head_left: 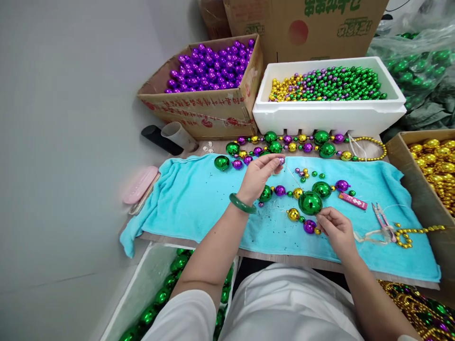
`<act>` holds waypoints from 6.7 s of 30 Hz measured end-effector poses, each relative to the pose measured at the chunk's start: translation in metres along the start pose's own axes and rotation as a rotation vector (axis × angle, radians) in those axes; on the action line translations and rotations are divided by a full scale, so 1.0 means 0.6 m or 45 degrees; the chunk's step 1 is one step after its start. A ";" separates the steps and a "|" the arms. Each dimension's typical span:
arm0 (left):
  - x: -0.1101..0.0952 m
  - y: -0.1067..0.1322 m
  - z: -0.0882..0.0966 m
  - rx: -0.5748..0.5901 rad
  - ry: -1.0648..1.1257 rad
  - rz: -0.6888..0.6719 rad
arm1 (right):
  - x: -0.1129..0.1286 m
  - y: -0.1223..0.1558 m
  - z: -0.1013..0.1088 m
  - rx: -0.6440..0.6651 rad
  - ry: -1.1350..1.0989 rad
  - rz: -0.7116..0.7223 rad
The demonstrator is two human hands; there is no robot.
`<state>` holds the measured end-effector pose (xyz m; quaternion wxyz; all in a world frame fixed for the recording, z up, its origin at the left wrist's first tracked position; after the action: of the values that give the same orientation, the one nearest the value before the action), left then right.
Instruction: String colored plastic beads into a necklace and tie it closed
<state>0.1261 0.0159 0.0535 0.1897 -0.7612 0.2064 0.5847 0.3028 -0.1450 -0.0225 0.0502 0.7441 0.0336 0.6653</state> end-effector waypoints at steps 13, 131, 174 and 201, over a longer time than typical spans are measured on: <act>0.004 -0.017 -0.044 0.706 -0.641 0.256 | -0.021 -0.006 0.022 -0.061 -0.102 -0.003; 0.054 0.069 -0.139 0.635 -0.871 0.054 | 0.147 -0.019 0.041 -0.293 -0.090 0.479; 0.149 0.130 -0.097 0.629 -1.923 -0.015 | 0.079 0.000 0.124 -0.199 -0.521 0.251; 0.058 0.146 0.118 0.273 -2.142 0.031 | 0.090 0.020 0.175 -0.325 -0.392 0.230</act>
<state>0.0297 -0.0239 -0.0015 0.3448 -0.0485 0.0590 0.9356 0.4131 -0.1538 0.0205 0.0886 0.8245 -0.1259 0.5446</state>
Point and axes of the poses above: each hand's wrist, its own y-axis away from the middle knuckle, its own z-axis out of the back of the hand, x = y × z, the point moved 4 cm from there along -y, towards the middle knuckle, and after that the axes turned 14 degrees about x, right-handed, at the moved point
